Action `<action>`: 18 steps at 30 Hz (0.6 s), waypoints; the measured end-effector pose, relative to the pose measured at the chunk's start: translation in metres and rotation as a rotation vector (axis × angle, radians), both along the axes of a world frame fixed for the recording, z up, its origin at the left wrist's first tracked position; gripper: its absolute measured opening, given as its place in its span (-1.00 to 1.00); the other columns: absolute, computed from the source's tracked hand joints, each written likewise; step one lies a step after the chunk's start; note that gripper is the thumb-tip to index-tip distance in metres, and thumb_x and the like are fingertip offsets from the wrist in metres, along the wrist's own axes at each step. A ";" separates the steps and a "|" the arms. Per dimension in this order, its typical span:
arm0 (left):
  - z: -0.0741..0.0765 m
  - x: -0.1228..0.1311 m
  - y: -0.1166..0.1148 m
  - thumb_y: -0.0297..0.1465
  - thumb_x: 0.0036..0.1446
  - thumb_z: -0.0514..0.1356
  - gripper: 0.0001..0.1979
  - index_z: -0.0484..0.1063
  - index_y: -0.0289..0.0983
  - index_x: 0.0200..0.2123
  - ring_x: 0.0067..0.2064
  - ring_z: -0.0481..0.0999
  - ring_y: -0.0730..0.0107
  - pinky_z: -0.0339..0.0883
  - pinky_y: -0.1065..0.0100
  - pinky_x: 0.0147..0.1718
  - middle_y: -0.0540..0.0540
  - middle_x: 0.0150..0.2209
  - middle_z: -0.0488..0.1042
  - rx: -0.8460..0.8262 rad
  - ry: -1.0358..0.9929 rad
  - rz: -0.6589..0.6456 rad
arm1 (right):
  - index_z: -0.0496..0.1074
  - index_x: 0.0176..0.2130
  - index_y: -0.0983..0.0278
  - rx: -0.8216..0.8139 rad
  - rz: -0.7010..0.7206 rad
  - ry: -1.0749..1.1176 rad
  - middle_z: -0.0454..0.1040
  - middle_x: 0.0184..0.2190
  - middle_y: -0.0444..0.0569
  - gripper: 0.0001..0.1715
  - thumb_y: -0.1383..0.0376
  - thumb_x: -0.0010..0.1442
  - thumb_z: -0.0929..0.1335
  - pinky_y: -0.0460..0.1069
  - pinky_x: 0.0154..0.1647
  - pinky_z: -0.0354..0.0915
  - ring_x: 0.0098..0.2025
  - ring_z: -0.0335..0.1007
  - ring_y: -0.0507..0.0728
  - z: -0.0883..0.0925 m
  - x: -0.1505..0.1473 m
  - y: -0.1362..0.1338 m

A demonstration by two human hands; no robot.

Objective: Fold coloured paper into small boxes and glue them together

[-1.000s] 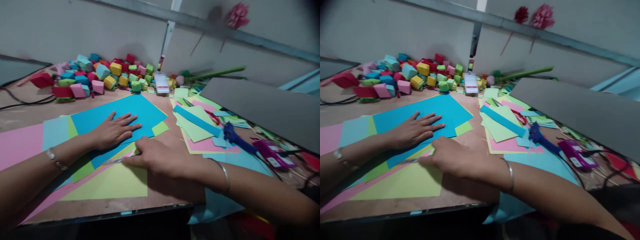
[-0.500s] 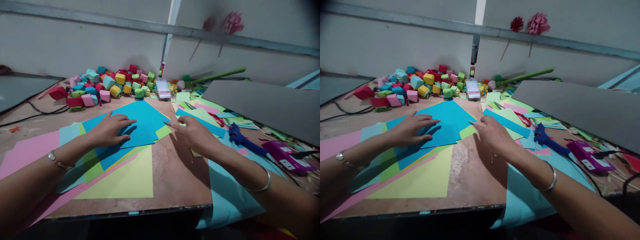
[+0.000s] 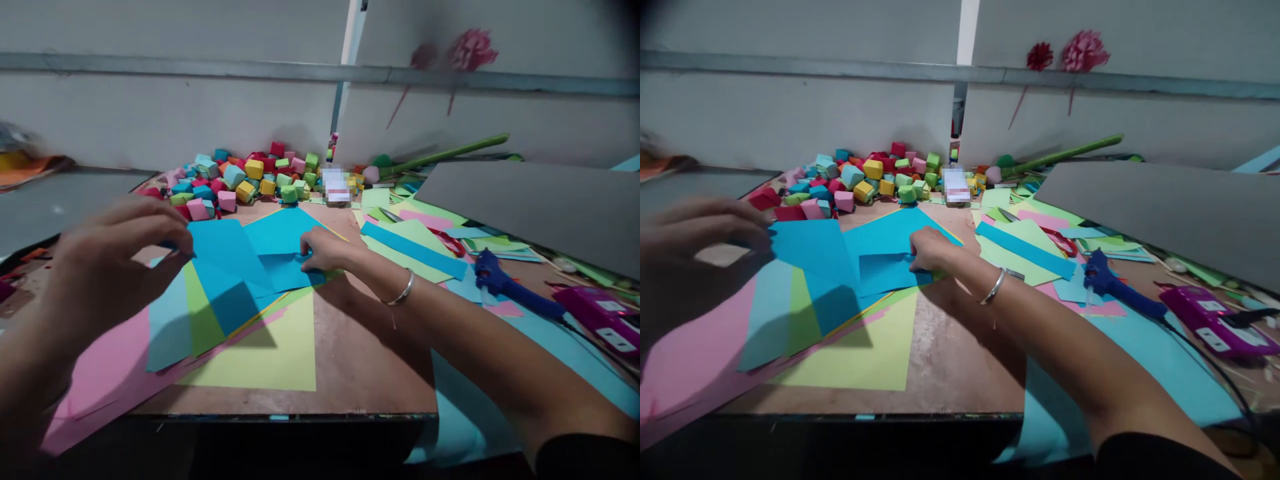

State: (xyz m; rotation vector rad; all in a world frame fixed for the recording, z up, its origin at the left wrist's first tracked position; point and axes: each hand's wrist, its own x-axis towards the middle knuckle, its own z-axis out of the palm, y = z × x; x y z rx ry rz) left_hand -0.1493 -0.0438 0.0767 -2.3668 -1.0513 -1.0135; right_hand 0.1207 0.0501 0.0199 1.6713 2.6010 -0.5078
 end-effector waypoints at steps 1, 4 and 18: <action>-0.004 -0.001 -0.009 -0.43 0.08 0.25 -0.87 0.42 -0.21 -0.51 -0.31 0.47 0.33 0.32 0.28 -0.23 -0.05 -0.34 0.51 0.049 0.014 0.005 | 0.48 -0.25 0.29 0.006 0.003 0.018 0.49 -0.14 0.09 -0.64 0.29 -0.08 0.54 -0.07 -0.38 0.21 -0.15 0.40 0.22 -0.001 0.000 0.000; -0.026 -0.002 -0.033 -0.54 -0.04 0.32 -0.81 0.41 -0.16 -0.55 -0.36 0.45 0.27 0.27 0.19 -0.19 0.02 -0.46 0.55 0.252 0.069 0.071 | 0.45 -0.10 0.29 0.021 -0.025 0.090 0.50 -0.13 0.06 -0.49 0.32 -0.08 0.53 -0.08 -0.36 0.24 -0.17 0.42 0.18 -0.002 0.009 -0.004; -0.066 0.048 -0.094 -0.48 0.17 0.23 -0.88 0.54 -0.26 -0.41 -0.31 0.55 0.27 0.27 0.16 -0.29 -0.07 -0.40 0.61 0.111 -0.179 -0.115 | 0.40 0.04 0.31 -0.256 -0.123 0.655 0.51 -0.16 0.10 -0.52 0.14 0.18 0.37 0.08 -0.16 0.39 -0.18 0.47 0.19 0.027 0.045 -0.109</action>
